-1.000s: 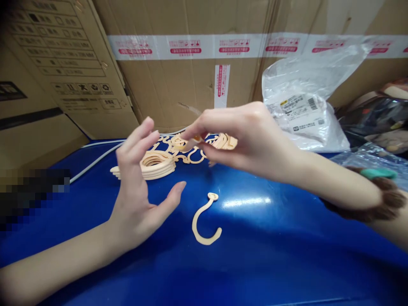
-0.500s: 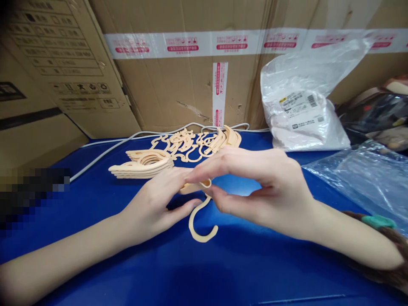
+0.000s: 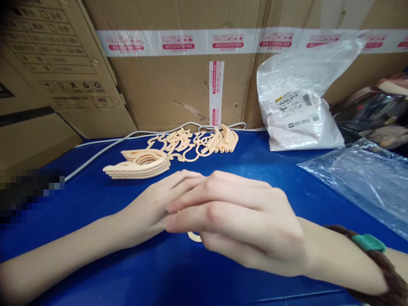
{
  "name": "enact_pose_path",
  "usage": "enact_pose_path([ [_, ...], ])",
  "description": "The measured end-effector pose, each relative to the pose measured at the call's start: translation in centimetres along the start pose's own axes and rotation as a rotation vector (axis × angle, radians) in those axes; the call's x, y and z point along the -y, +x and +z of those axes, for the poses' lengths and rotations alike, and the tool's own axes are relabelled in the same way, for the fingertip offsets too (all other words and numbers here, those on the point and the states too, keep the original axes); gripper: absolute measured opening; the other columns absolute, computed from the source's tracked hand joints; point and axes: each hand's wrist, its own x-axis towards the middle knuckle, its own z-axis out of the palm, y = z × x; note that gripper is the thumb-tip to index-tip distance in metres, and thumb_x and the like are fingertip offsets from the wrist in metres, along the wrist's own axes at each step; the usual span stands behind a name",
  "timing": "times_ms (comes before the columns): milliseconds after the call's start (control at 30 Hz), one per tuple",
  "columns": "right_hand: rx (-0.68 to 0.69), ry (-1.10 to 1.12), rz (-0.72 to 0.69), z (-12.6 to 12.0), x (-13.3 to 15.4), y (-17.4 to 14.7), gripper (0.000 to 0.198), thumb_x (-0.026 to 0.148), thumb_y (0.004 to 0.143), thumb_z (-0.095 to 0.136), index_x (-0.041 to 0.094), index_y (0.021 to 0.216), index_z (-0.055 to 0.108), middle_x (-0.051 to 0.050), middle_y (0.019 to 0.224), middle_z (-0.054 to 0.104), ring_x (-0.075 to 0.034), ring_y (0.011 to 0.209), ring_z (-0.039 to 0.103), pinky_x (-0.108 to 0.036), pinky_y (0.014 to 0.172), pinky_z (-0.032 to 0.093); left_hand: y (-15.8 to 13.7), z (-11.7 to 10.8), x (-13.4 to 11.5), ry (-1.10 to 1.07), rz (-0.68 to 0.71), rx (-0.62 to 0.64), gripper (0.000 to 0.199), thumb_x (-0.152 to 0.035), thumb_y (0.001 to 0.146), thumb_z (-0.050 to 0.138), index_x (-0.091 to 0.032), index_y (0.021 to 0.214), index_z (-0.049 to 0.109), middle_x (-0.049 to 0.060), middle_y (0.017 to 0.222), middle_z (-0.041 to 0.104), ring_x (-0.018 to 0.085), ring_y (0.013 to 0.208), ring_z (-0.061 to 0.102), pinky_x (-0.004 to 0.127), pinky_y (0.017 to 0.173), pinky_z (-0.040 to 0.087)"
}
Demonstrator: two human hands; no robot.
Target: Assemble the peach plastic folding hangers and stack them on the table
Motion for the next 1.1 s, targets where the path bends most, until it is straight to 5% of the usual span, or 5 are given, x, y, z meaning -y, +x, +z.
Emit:
enact_pose_path([
  [300, -0.114, -0.164, -0.010, 2.2, 0.4, -2.0, 0.023, 0.022, 0.094, 0.055, 0.025, 0.114, 0.066, 0.000, 0.117, 0.071, -0.017, 0.109, 0.065, -0.023, 0.092, 0.056, -0.1, 0.3, 0.2, 0.143, 0.040, -0.060, 0.042, -0.016, 0.092, 0.048, -0.020, 0.133, 0.041, 0.006, 0.129, 0.059, 0.017, 0.118, 0.057, 0.032, 0.098, 0.047],
  [533, -0.158, -0.123, 0.102, 1.3, 0.5, -1.2, 0.018, 0.025, 0.088, 0.065, 0.030, 0.105, 0.065, 0.003, 0.103, 0.067, -0.010, 0.086, 0.067, -0.016, 0.073, 0.059, -0.1, 0.1, -0.2, 0.326, 0.025, -0.086, 0.014, -0.014, 0.093, 0.042, -0.019, 0.103, 0.051, 0.002, 0.100, 0.061, 0.015, 0.078, 0.060, 0.025, 0.064, 0.048],
  [700, -0.322, -0.348, 0.062, 1.2, -1.0, -1.1, 0.038, -0.002, 0.083, 0.055, 0.027, 0.106, 0.063, -0.001, 0.105, 0.056, -0.012, 0.097, 0.060, -0.022, 0.087, 0.053, -0.3, 0.3, -0.2, 0.526, 0.060, -0.236, 0.024, -0.009, 0.095, 0.033, -0.017, 0.112, 0.048, 0.002, 0.096, 0.063, 0.014, 0.077, 0.065, 0.023, 0.056, 0.047],
  [933, -0.132, -0.202, 0.069, 1.3, -2.7, -0.5, 0.026, 0.023, 0.092, 0.053, 0.017, 0.116, 0.061, -0.011, 0.108, 0.062, -0.020, 0.103, 0.060, -0.032, 0.087, 0.053, -0.2, 0.3, -0.2, 0.804, 0.048, -0.228, 0.027, -0.004, 0.092, 0.032, -0.012, 0.110, 0.050, 0.002, 0.081, 0.066, 0.017, 0.065, 0.066, 0.027, 0.050, 0.047],
  [1100, -0.007, -0.190, 0.134, 1.5, -3.0, -0.5, 0.047, 0.051, 0.082, 0.067, 0.017, 0.113, 0.062, -0.014, 0.117, 0.063, -0.022, 0.107, 0.061, -0.034, 0.090, 0.051, -0.2, 0.5, -0.2, 0.908, 0.034, -0.220, 0.027, -0.002, 0.087, 0.037, -0.008, 0.108, 0.053, 0.005, 0.079, 0.066, 0.021, 0.063, 0.066, 0.030, 0.046, 0.048],
])
